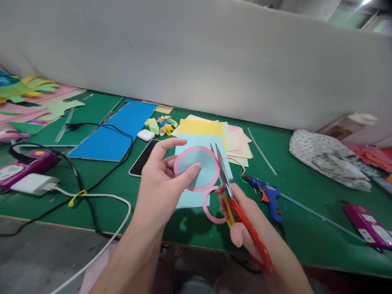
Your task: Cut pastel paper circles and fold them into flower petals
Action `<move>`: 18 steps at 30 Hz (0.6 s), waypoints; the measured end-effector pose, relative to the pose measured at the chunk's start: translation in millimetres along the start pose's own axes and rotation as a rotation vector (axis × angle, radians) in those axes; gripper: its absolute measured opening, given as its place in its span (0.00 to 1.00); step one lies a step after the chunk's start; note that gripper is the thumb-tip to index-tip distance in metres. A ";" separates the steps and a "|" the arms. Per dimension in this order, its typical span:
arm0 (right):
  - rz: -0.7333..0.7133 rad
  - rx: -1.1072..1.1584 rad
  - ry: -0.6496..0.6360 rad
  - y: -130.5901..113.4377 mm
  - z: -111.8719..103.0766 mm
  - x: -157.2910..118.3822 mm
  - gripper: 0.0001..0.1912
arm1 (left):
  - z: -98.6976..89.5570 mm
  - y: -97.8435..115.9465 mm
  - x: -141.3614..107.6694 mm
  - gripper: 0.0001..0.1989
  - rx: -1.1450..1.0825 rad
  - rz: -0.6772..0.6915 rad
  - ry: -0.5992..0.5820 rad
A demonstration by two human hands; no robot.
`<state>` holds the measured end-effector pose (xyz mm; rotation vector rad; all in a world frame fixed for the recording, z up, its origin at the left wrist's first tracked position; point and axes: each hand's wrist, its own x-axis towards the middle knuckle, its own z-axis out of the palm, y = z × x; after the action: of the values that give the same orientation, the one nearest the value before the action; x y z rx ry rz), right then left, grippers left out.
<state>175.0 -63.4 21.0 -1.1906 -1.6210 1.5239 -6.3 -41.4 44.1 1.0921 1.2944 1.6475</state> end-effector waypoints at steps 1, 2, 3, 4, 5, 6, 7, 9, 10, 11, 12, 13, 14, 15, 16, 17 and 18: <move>0.001 0.013 -0.004 0.7 -0.2 0.1 0.34 | 0.4 -0.3 -0.1 0.22 -0.002 0.001 -0.003; 0.005 0.023 -0.006 1.8 -0.5 0.3 0.34 | 0.8 -0.7 -0.2 0.22 0.000 0.003 -0.004; 0.007 0.030 -0.004 3.2 -0.8 0.5 0.35 | 1.2 -1.0 -0.3 0.22 0.006 0.005 -0.003; 0.004 0.032 0.001 4.8 -1.0 0.7 0.36 | 1.5 -1.2 -0.4 0.22 0.012 0.008 -0.002; -0.008 0.033 0.008 6.4 -1.2 0.9 0.36 | 1.9 -1.4 -0.5 0.22 0.018 0.011 -0.002; -0.025 0.034 0.017 7.9 -1.2 1.1 0.37 | 2.2 -1.5 -0.7 0.22 0.020 0.013 -0.001; -0.039 0.036 0.022 9.1 -1.0 1.2 0.37 | 2.5 -1.5 -0.8 0.21 0.020 0.012 0.001; -0.055 0.042 0.024 10.4 -0.4 1.4 0.36 | 2.8 -1.5 -1.1 0.21 0.014 0.007 0.001; -0.052 0.042 0.024 10.5 -0.1 1.5 0.34 | 2.7 -1.3 -1.2 0.21 0.009 0.005 -0.001; -0.047 0.039 0.024 10.4 0.3 1.7 0.33 | 2.5 -1.2 -1.3 0.21 0.006 0.001 -0.003; -0.043 0.032 0.025 10.2 0.5 1.9 0.32 | 2.3 -1.0 -1.3 0.21 0.005 -0.001 -0.004; -0.040 0.021 0.028 10.2 0.6 2.2 0.32 | 1.9 -0.9 -1.4 0.21 0.005 -0.005 -0.006; -0.039 0.008 0.032 10.4 0.5 2.6 0.34 | 1.6 -0.7 -1.4 0.21 0.004 -0.008 -0.007; -0.039 -0.001 0.033 10.9 0.3 3.0 0.36 | 1.2 -0.5 -1.4 0.21 0.003 -0.012 -0.007; -0.041 -0.004 0.032 11.7 -0.1 3.5 0.38 | 0.8 -0.3 -1.3 0.21 0.001 -0.013 -0.004; -0.044 -0.004 0.031 12.7 -0.6 3.9 0.40 | 0.5 -0.2 -1.2 0.22 0.002 -0.018 -0.006; -0.044 -0.002 0.028 13.7 -1.2 4.1 0.41 | 0.2 -0.1 -1.0 0.22 0.005 -0.018 -0.008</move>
<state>177.1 -60.1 7.2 -1.1647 -1.6202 1.4727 -5.8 -42.3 43.9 1.0852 1.3003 1.6262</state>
